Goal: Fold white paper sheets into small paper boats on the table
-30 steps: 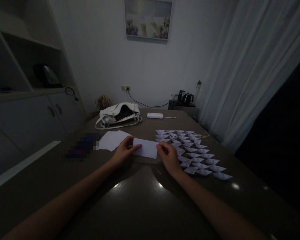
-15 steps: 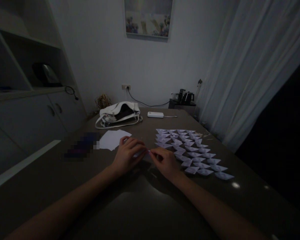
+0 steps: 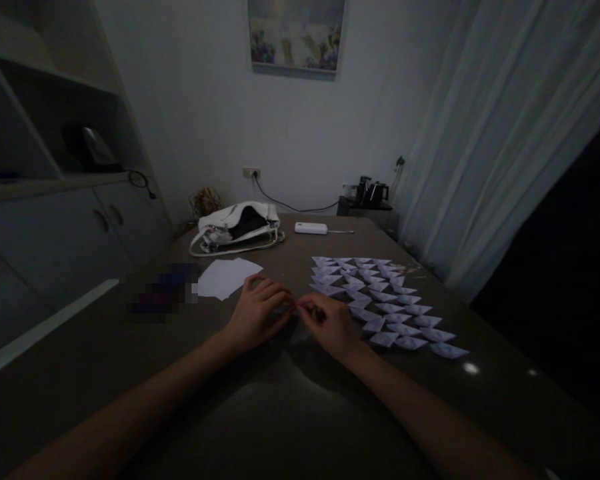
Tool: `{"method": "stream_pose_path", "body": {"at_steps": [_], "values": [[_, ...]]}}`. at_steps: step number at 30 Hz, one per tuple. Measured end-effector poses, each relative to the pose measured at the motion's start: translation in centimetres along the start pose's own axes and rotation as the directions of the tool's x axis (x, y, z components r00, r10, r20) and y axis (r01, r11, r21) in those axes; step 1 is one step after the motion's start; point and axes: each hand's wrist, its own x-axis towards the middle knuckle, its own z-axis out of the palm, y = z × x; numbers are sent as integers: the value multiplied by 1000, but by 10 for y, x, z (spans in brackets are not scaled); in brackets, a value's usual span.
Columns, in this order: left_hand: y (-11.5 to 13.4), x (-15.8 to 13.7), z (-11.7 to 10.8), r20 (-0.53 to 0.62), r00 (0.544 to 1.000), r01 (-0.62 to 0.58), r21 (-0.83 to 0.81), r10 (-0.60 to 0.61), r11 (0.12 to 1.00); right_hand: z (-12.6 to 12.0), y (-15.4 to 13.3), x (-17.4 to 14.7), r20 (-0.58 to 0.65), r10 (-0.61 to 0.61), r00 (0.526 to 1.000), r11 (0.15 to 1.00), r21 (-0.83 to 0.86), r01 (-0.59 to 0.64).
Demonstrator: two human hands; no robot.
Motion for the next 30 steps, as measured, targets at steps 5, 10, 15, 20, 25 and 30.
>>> {"method": "stream_pose_path", "body": {"at_steps": [5, 10, 15, 20, 25, 30], "values": [[1, 0, -1, 22, 1000, 21, -13, -20, 1000, 0, -1, -1, 17, 23, 1000, 1000, -12, -23], [1, 1, -2, 45, 999, 11, -4, -10, 1000, 1, -1, -1, 34, 47, 998, 998, -38, -46], [0, 0, -2, 70, 997, 16, -4, -15, 1000, 1, -3, -1, 49, 71, 996, 997, -35, -70], [-4, 0, -2, 60, 998, -9, -17, 10, 1000, 0, -5, 0, 34, 80, 996, 996, -35, -79], [-10, -1, -1, 60, 998, -2, -14, 2, 1000, -1, -4, 0, 19, 89, 996, 996, -34, -88], [-22, -4, 1, 41, 999, 34, 24, -35, 999, -2, -1, 0, -6, 100, 995, 994, -38, -100]]}}
